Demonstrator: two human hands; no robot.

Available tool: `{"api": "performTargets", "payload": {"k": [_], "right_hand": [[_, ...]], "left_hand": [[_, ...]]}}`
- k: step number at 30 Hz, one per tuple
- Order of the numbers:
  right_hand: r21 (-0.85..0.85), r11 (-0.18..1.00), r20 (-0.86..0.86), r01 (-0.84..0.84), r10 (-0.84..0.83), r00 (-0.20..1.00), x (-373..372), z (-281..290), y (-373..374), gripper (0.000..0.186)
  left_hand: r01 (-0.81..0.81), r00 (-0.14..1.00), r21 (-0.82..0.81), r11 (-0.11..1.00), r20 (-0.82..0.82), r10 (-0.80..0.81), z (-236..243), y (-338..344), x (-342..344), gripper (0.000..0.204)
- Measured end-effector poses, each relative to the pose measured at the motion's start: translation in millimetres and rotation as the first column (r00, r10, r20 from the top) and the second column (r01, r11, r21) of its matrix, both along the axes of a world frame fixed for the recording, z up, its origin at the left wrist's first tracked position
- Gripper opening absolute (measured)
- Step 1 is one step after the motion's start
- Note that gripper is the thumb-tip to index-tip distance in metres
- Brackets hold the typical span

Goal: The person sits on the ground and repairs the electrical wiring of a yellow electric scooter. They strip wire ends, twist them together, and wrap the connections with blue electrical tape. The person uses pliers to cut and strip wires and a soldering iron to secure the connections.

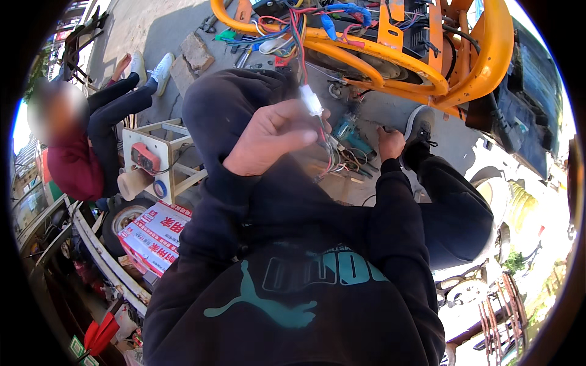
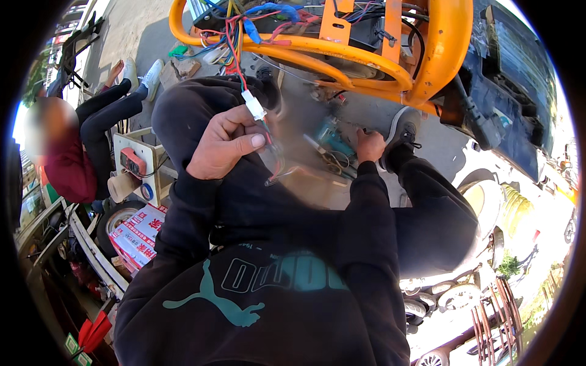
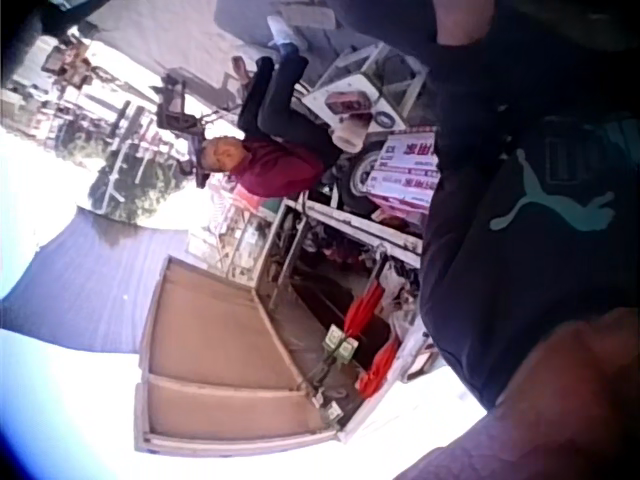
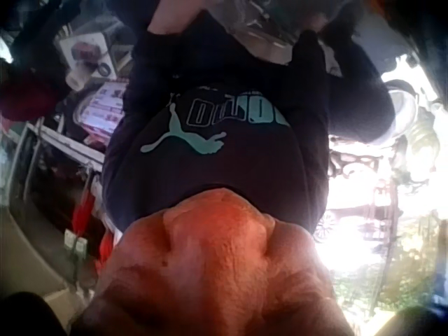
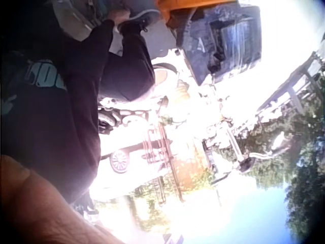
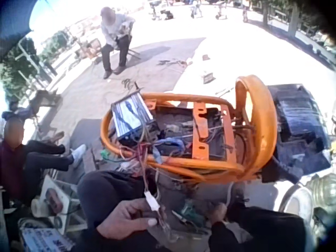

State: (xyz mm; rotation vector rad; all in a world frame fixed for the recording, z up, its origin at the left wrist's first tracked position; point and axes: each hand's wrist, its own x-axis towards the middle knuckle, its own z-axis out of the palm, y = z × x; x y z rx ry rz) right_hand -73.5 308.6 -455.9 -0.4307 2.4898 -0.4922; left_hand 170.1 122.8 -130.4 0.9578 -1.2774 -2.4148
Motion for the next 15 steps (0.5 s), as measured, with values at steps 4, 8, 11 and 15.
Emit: {"api": "performTargets", "payload": {"k": [4, 8, 11, 15], "right_hand": [[-0.15, 0.985, -0.22, 0.089, -0.121, 0.968, 3.7, -50.9, 19.5, 0.044], [0.007, 0.953, -0.316, -0.303, 0.289, 0.904, 35.3, -41.2, 36.8, 0.041], [0.252, 0.821, 0.054, -0.512, 0.517, 0.854, 63.0, -2.9, 28.9, 0.031], [0.219, 0.681, 0.059, -0.698, 0.705, 0.707, 93.1, -48.2, 57.4, 0.02]], "left_hand": [[0.018, 0.999, 0.037, 0.999, 0.047, -0.019, 8.3, -1.6, -4.1, 0.041], [0.042, 0.997, -0.018, 0.999, 0.06, -0.041, -0.2, 4.1, 3.3, 0.038], [-0.008, 0.999, 0.043, 0.999, 0.053, 0.006, -0.7, 8.6, 4.1, 0.033], [-0.101, 0.995, 0.229, 0.968, 0.028, 0.097, 1.6, 18.0, 4.4, 0.034]]}}
